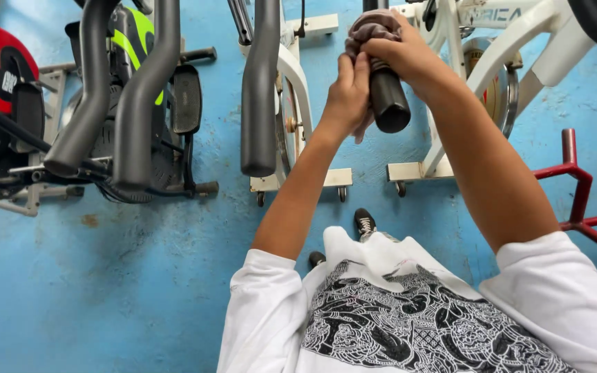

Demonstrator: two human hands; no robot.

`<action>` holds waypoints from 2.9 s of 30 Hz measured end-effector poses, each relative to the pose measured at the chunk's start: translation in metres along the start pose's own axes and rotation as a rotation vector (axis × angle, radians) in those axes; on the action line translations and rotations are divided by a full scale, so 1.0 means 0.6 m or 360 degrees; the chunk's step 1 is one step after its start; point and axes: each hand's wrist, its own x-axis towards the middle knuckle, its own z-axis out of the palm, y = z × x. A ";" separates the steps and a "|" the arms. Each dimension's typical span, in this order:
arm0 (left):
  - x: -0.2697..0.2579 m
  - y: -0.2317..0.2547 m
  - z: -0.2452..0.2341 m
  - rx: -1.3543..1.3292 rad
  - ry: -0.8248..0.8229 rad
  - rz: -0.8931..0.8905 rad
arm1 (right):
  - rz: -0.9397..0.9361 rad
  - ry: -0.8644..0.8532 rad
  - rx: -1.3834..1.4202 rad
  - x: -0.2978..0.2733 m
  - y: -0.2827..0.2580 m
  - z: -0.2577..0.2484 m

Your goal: Cleaning and wiping down gym equipment using a cloth.

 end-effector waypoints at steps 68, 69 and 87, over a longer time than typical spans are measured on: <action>0.054 0.067 -0.073 0.0482 -0.0120 0.1156 | -0.1126 -0.0340 -0.0388 0.016 0.004 -0.097; 0.080 0.049 -0.064 0.0304 -0.0266 0.1320 | -0.1287 -0.0468 -0.0215 0.030 0.017 -0.078; 0.002 0.051 -0.022 0.0460 -0.0303 0.1580 | -0.0507 0.0354 0.1161 -0.047 0.314 0.044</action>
